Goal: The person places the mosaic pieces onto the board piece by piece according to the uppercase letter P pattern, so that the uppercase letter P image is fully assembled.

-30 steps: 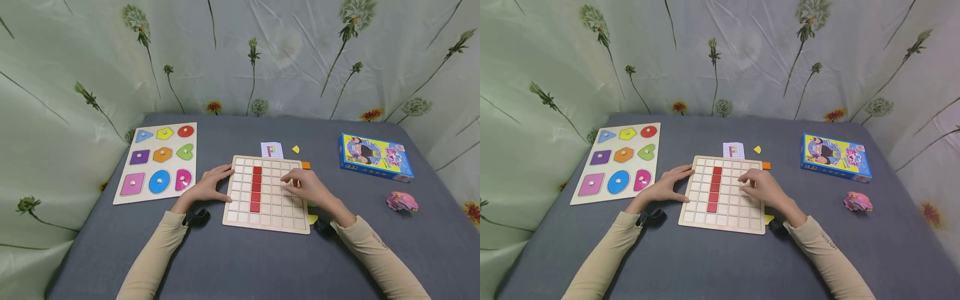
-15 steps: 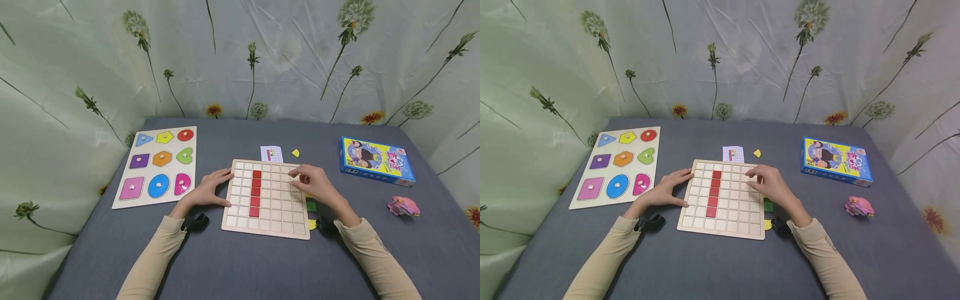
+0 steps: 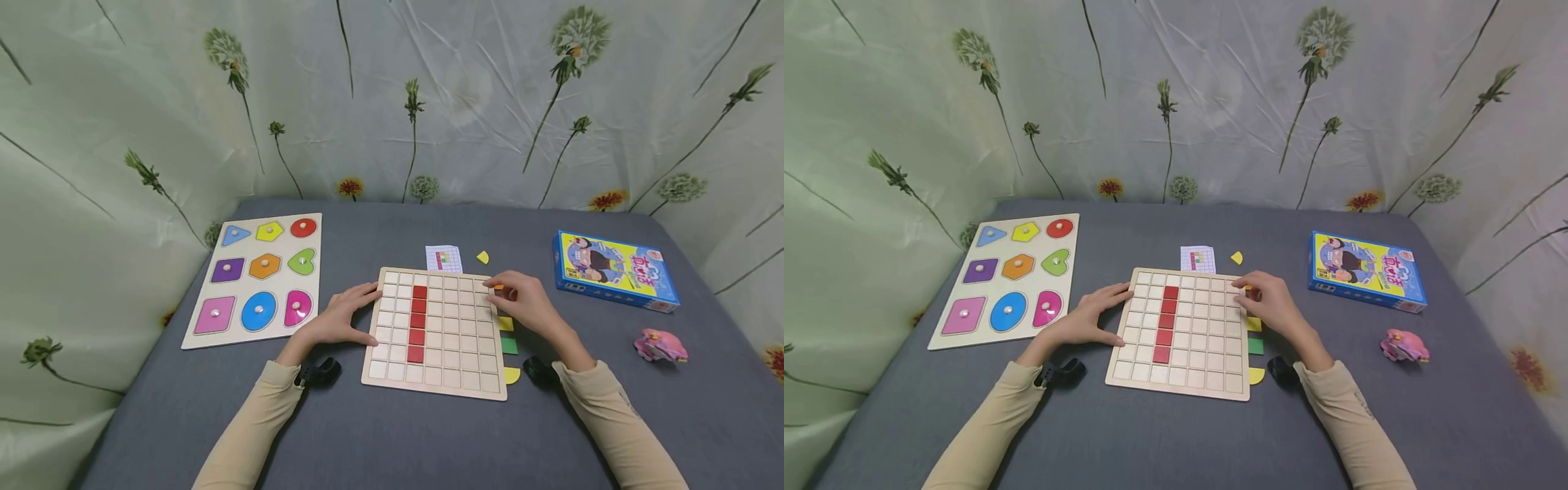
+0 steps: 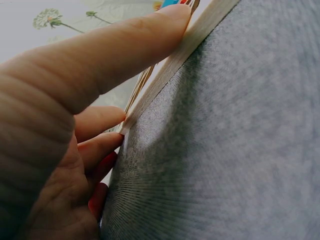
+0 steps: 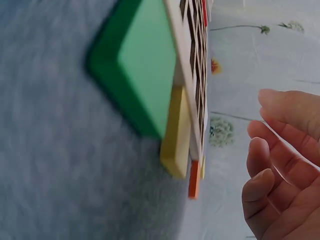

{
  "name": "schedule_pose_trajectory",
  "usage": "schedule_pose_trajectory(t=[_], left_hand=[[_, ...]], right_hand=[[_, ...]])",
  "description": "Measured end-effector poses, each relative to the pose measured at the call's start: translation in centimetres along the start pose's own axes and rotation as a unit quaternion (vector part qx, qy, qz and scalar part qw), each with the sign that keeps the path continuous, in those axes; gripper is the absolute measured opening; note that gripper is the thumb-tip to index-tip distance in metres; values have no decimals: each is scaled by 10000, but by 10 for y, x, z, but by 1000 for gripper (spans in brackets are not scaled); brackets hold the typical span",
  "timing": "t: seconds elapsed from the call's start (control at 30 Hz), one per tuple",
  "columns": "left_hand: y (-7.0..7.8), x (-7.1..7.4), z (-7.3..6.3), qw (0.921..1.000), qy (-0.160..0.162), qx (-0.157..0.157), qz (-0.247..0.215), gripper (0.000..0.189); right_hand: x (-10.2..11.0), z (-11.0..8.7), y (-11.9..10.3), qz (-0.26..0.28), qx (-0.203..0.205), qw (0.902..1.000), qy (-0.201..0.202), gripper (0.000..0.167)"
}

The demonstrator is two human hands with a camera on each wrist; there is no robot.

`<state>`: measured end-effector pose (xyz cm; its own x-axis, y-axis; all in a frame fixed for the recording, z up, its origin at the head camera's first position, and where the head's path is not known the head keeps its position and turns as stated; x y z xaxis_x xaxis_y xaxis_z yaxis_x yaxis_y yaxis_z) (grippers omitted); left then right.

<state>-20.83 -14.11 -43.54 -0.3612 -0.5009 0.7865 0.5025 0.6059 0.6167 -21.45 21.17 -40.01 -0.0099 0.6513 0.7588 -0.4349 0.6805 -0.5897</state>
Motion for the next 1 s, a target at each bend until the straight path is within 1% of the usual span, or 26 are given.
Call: schedule_pose_trajectory(t=[0.17,0.5,0.6,0.7,0.83,0.93,1.0], left_hand=[[-1,2,-1,10000,29,-20,55,91],[1,3,-3,9999,44,-94,34,91],[2,3,-2,9999,41,-108,49,91],[3,2,-2,9999,27,-99,52,92],[4,2,-2,10000,-1,-44,34,92],[4,2,-2,10000,-20,-18,14,92],[3,2,-2,10000,-19,-21,18,92]], right_hand=[[1,2,9,-92,-151,9998,99,21],[6,4,22,-71,-711,9974,-87,24],[6,7,28,15,-765,9970,-124,26],[6,8,36,73,-702,9974,-119,27],[4,9,46,115,-691,9973,-220,30],[2,9,50,105,-799,9963,-298,31],[1,9,51,65,-852,9960,-260,31]])
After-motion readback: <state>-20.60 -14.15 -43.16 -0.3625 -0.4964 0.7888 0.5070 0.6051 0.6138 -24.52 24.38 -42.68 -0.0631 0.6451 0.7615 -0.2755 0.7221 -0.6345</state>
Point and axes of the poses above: each hand's wrist, its own z-axis towards the middle knuckle, its own x-axis out of the back of the hand, y = z × x, the point moved 2 cm from there along z, towards the middle knuckle, and after that the axes turned 3 degrees about -x, right-handed, at the moved point
